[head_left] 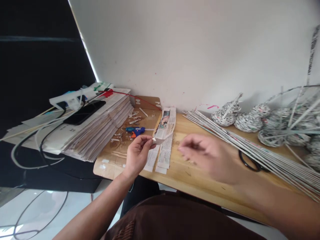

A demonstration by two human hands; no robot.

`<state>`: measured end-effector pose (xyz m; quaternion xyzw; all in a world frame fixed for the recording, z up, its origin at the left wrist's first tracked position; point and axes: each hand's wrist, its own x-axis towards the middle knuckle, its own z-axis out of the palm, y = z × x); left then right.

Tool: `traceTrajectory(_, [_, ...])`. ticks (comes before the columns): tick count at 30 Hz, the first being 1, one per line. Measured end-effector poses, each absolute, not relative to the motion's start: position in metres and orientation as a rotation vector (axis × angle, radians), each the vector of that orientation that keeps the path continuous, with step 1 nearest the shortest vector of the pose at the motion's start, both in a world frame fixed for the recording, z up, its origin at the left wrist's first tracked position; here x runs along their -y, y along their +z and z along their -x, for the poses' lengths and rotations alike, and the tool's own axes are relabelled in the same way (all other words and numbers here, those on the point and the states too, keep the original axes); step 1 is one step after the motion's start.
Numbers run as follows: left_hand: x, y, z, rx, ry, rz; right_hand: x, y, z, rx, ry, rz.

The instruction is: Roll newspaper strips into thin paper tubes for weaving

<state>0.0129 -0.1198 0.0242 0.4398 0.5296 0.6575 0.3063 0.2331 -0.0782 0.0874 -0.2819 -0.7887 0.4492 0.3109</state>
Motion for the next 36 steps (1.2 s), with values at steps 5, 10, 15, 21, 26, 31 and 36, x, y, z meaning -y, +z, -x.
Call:
traceTrajectory(5, [0.133, 0.034, -0.02, -1.456, 1.659, -1.201, 0.075, 0.064, -0.2, 2.203, 0.784, 0.562])
traceTrajectory(10, [0.142, 0.043, -0.03, -1.548, 1.624, -1.211, 0.057, 0.036, -0.188, 2.271, 0.542, 0.455])
traceTrajectory(15, [0.137, 0.046, -0.027, -1.454, 1.684, -1.072, 0.059, 0.019, -0.193, 2.086, 0.992, 0.531])
traceTrajectory(21, [0.133, 0.04, -0.03, -1.251, 1.6, -0.996, 0.082, 0.034, -0.19, 1.738, 1.486, 0.471])
traceTrajectory(26, [0.148, 0.03, -0.035, -1.04, 1.317, -0.927, 0.072, 0.048, -0.191, 1.341, 1.759, 0.512])
traceTrajectory(31, [0.167, 0.031, -0.031, -1.054, 1.043, -1.031, 0.055, 0.049, -0.19, 1.113, 1.783, 0.598])
traceTrajectory(36, [0.187, 0.038, -0.039, -1.076, 0.955, -1.041, 0.055, 0.05, -0.189, 1.083, 1.801, 0.631])
